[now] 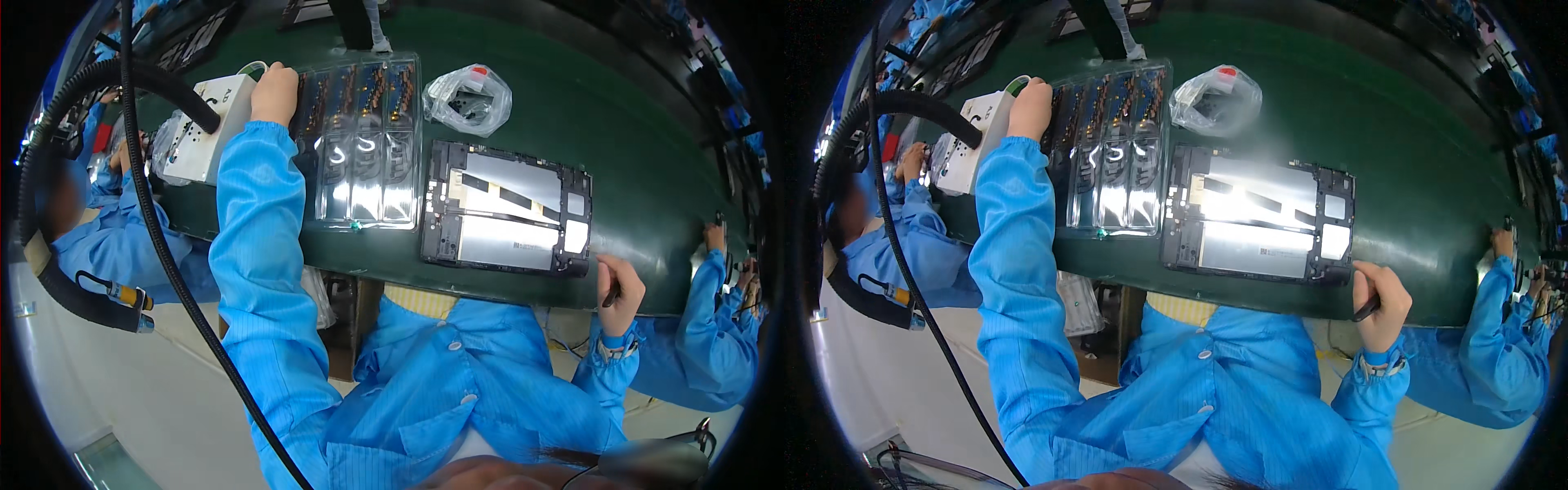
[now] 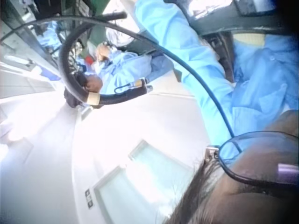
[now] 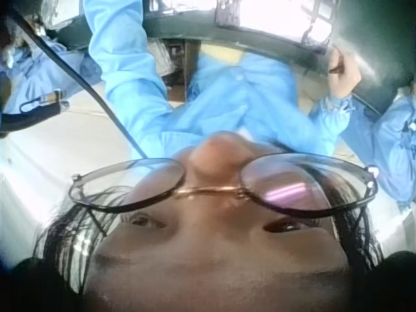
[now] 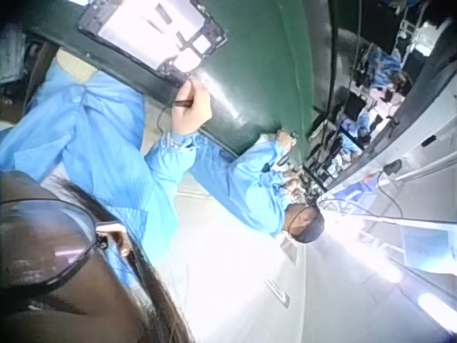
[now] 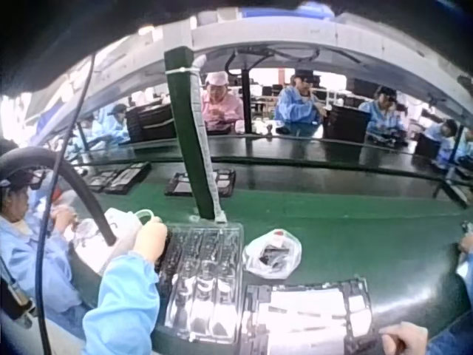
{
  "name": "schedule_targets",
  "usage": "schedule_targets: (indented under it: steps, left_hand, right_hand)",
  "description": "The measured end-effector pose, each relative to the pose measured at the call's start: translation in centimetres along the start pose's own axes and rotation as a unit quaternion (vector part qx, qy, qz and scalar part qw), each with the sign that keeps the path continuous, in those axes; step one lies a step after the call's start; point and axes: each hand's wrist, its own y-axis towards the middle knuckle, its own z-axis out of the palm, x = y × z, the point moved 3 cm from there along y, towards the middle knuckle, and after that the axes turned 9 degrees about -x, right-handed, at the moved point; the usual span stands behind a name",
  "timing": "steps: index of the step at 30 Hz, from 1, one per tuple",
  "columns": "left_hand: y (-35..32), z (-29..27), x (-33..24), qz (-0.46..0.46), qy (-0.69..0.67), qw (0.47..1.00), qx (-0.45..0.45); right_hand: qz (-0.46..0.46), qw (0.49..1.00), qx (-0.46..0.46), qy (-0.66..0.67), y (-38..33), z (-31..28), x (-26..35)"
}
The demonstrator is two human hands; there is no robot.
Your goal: The recorder is seen assembling or remanufacturing a tablet device, installing internal components and routing ribbon cables.
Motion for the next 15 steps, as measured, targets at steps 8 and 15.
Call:
schedule_targets:
  steps: [8,15]
  left_hand:
    - [-1.2,0.3,0.9,-0.021,0.009,1.0,-0.014]
    - [-5.3,-11.4,0.2,-0.097,-0.13,0.968,-0.19]
  right_hand:
    - [-0.023,1.0,0.011,0.013,0.0,-0.2,0.5]
    - [0.031,0.983,0.096,0.156,-0.5,0.3,1.1]
